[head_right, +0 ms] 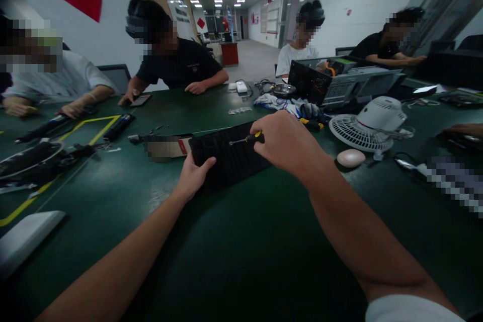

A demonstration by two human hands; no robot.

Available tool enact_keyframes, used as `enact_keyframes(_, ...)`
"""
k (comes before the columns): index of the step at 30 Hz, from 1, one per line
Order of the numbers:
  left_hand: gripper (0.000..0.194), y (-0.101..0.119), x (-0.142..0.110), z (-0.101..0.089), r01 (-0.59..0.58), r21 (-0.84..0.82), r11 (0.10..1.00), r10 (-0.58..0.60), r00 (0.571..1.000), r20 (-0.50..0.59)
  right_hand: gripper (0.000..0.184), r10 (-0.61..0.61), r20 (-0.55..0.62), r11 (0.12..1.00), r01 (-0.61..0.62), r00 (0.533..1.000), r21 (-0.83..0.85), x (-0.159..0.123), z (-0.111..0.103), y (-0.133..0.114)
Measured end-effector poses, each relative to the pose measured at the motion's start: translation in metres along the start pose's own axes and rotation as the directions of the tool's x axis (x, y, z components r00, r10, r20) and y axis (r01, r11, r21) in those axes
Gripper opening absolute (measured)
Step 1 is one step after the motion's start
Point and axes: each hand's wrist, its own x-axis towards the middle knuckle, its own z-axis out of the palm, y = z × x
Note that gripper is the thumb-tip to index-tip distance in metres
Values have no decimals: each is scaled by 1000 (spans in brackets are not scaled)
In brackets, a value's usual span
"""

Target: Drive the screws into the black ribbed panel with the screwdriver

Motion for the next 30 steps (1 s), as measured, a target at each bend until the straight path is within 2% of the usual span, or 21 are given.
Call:
enact_keyframes(5, 51, 5, -2, 6, 68, -10, 998, -67, 996, 60, 32, 19, -5, 1000, -19, 1000, -5, -3, -2, 5)
enact_keyframes(9, 50, 7, 1, 13, 98, -2, 995, -97, 991, 94, 32, 82, 7, 996, -82, 997, -36, -2, -5, 13)
enact_keyframes(12, 52, 7, 8, 16, 110, 60, 992, -115, 988, 103, 32, 126, -11, 991, -127, 992, -38, -1, -4, 21)
enact_keyframes(16, 40, 10, 20, 8, 138, 169, 976, -161, 978, 136, 34, 169, 23, 985, -169, 985, -35, 2, -6, 26)
enact_keyframes(18, 51, 15, 26, -2, 138, 324, 936, -194, 970, 147, 35, 179, 51, 983, -177, 983, -42, 3, -9, 26)
enact_keyframes(19, 56, 19, 29, -7, 106, 469, 877, -186, 975, 126, 35, 176, 62, 984, -174, 982, -45, 3, -11, 26)
enact_keyframes(20, 57, 23, 31, -12, 56, 638, 768, -137, 987, 79, 36, 172, 70, 985, -169, 983, -46, 3, -12, 25)
enact_keyframes(22, 55, 30, 35, -18, -56, 909, 412, -85, 991, 99, 37, 165, 80, 986, -162, 983, -43, 3, -14, 26)
enact_keyframes(24, 57, 35, 38, -19, -142, 984, 112, -146, 977, 158, 37, 161, 83, 987, -159, 983, -33, 3, -14, 27)
enact_keyframes(25, 59, 36, 39, -18, -174, 985, 14, -190, 966, 174, 36, 159, 83, 987, -157, 984, -26, 3, -14, 27)
enact_keyframes(27, 62, 38, 41, -16, -213, 973, -92, -248, 951, 185, 35, 153, 86, 988, -153, 984, -10, 3, -13, 28)
enact_keyframes(30, 65, 39, 43, -16, -239, 957, -162, -269, 944, 190, 34, 145, 93, 989, -145, 985, -2, 3, -13, 29)
